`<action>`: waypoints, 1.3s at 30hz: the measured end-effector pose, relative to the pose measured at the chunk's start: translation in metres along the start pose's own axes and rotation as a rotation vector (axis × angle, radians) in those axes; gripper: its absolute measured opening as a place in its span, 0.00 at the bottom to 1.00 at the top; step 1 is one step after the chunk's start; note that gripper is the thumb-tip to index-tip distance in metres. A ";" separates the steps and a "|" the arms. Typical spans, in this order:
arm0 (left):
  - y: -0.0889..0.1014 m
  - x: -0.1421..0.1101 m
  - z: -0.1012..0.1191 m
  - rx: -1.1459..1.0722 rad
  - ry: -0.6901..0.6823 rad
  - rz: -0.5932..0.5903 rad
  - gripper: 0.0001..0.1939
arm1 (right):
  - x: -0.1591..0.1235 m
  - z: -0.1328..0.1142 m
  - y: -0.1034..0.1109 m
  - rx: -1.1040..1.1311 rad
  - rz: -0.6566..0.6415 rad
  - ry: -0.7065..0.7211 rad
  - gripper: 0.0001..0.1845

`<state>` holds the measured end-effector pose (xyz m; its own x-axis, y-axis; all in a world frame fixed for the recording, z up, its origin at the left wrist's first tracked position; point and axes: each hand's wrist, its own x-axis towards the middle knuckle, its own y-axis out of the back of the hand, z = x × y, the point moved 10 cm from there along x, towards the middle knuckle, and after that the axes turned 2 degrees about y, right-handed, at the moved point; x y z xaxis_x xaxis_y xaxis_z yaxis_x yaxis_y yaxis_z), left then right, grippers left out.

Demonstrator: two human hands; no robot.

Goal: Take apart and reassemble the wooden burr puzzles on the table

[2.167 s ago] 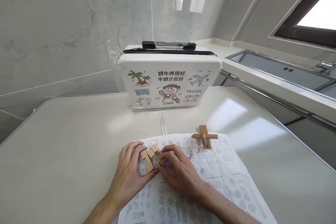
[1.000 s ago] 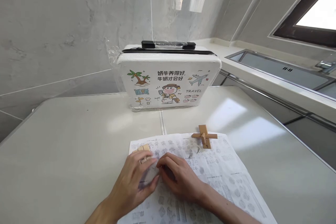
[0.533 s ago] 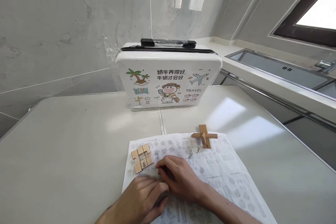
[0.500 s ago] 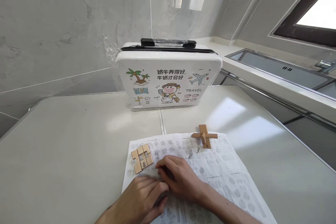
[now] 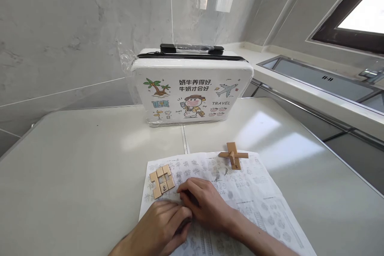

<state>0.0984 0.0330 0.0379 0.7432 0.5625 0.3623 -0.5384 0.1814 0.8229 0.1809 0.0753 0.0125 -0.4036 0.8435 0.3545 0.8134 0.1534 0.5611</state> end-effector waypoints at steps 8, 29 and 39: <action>0.001 0.001 -0.001 -0.006 0.001 0.002 0.06 | 0.000 -0.001 0.000 -0.003 0.002 0.006 0.07; 0.000 0.000 -0.002 -0.025 0.016 -0.009 0.07 | 0.000 -0.002 0.000 -0.014 -0.005 0.007 0.07; 0.001 0.000 -0.001 -0.016 0.005 0.000 0.07 | 0.001 -0.002 0.001 -0.005 -0.010 -0.005 0.07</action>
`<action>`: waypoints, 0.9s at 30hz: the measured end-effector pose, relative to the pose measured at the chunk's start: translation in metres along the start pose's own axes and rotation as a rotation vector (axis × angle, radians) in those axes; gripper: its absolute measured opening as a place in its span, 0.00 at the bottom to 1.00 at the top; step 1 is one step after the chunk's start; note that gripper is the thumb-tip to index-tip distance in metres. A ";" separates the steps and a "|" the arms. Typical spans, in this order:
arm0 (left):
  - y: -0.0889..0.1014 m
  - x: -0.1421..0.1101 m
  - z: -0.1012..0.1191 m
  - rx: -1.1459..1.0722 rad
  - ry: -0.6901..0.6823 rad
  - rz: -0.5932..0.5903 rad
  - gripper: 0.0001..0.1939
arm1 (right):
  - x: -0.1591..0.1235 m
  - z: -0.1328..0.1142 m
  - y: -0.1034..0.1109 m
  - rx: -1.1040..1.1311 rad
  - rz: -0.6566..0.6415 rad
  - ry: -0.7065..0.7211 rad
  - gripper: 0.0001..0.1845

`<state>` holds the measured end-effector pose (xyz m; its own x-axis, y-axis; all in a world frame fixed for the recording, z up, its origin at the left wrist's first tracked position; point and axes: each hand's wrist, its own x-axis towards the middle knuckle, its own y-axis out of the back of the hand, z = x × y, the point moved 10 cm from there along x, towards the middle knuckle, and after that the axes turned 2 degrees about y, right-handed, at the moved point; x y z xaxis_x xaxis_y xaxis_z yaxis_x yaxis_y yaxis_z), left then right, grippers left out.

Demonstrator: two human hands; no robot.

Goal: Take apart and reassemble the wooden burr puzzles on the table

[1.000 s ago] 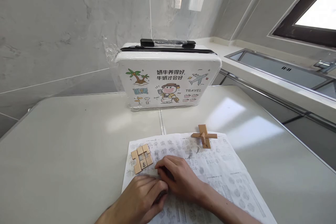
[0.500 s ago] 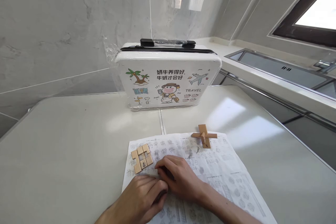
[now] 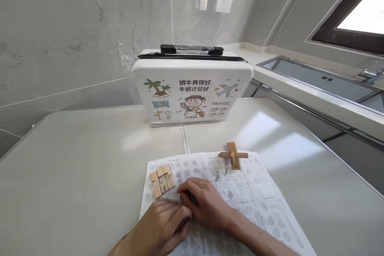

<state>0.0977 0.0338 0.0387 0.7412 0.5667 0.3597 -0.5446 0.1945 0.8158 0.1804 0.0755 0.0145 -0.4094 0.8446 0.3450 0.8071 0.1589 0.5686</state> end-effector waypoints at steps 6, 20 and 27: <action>-0.001 0.000 0.000 -0.002 -0.002 0.001 0.08 | 0.000 -0.001 0.000 -0.003 0.008 0.006 0.07; -0.001 0.000 0.000 0.002 0.004 -0.002 0.07 | 0.000 -0.001 -0.001 -0.017 -0.003 0.006 0.07; 0.000 0.001 0.000 -0.004 0.001 -0.004 0.07 | 0.000 0.000 -0.001 -0.012 -0.007 -0.004 0.07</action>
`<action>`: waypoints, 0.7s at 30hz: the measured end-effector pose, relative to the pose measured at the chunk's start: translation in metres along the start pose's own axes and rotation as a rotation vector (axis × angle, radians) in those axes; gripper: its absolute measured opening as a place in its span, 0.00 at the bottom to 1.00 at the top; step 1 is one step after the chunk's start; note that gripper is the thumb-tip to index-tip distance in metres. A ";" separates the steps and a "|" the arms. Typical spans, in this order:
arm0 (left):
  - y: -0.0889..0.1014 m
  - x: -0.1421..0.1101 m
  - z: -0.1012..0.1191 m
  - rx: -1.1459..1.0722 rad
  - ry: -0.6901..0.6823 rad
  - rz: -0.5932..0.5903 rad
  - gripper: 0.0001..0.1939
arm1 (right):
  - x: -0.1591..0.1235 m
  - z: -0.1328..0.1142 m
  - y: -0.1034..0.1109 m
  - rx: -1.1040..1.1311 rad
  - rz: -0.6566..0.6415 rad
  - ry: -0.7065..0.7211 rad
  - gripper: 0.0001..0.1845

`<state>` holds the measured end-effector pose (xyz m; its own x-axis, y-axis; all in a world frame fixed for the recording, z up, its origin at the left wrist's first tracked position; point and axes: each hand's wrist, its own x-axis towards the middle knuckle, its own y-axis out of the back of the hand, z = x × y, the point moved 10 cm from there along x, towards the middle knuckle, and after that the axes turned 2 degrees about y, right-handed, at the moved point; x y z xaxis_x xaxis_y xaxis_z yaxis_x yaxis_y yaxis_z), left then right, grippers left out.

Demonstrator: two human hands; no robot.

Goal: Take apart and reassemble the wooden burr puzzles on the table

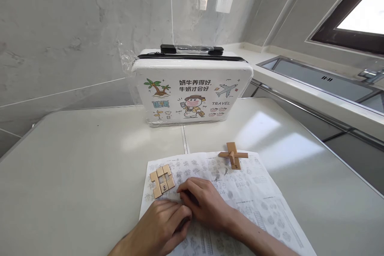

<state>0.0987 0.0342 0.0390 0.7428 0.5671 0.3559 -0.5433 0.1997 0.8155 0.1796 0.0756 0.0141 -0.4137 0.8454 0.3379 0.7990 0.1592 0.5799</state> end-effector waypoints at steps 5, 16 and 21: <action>-0.002 -0.001 -0.002 -0.004 0.004 -0.002 0.07 | 0.000 0.000 0.000 -0.001 0.001 0.006 0.07; -0.001 -0.001 -0.001 -0.005 0.000 -0.004 0.07 | 0.000 0.000 0.000 0.001 0.000 0.000 0.07; -0.002 -0.001 -0.002 -0.007 0.008 -0.014 0.07 | 0.000 0.000 0.001 0.019 0.008 0.001 0.07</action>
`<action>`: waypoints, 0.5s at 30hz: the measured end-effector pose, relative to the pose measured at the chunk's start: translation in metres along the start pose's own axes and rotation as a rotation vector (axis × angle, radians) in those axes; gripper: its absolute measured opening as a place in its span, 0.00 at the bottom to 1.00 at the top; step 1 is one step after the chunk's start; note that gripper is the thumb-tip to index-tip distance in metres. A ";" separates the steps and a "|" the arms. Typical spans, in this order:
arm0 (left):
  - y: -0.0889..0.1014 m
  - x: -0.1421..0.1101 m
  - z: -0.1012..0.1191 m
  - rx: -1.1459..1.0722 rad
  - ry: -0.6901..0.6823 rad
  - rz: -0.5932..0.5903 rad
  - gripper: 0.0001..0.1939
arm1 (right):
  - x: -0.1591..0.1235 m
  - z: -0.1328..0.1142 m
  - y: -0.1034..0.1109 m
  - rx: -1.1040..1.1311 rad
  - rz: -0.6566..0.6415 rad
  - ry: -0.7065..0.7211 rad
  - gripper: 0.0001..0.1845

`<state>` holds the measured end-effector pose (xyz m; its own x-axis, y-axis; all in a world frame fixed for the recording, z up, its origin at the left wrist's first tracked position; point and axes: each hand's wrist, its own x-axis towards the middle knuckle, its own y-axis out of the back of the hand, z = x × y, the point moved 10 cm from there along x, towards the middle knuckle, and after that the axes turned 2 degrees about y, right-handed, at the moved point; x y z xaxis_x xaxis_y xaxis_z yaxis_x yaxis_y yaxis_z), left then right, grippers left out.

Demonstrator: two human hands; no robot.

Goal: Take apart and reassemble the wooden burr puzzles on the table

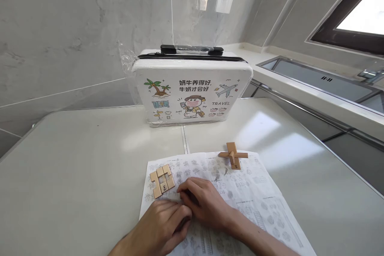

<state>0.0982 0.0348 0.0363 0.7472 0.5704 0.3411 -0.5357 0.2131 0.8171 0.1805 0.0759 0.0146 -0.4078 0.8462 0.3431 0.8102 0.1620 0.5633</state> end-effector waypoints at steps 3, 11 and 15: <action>-0.001 0.000 -0.001 0.002 0.002 -0.001 0.07 | 0.000 0.001 0.000 0.014 0.003 -0.003 0.07; -0.003 -0.002 -0.004 -0.010 0.013 -0.012 0.06 | 0.001 0.012 0.003 0.205 0.006 -0.145 0.07; -0.003 -0.004 -0.004 0.017 0.016 -0.012 0.06 | 0.002 0.029 0.009 0.512 -0.004 -0.343 0.03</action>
<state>0.0957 0.0353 0.0307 0.7471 0.5807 0.3234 -0.5194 0.2064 0.8292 0.1993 0.0937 -0.0017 -0.3215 0.9464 0.0322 0.9429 0.3168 0.1030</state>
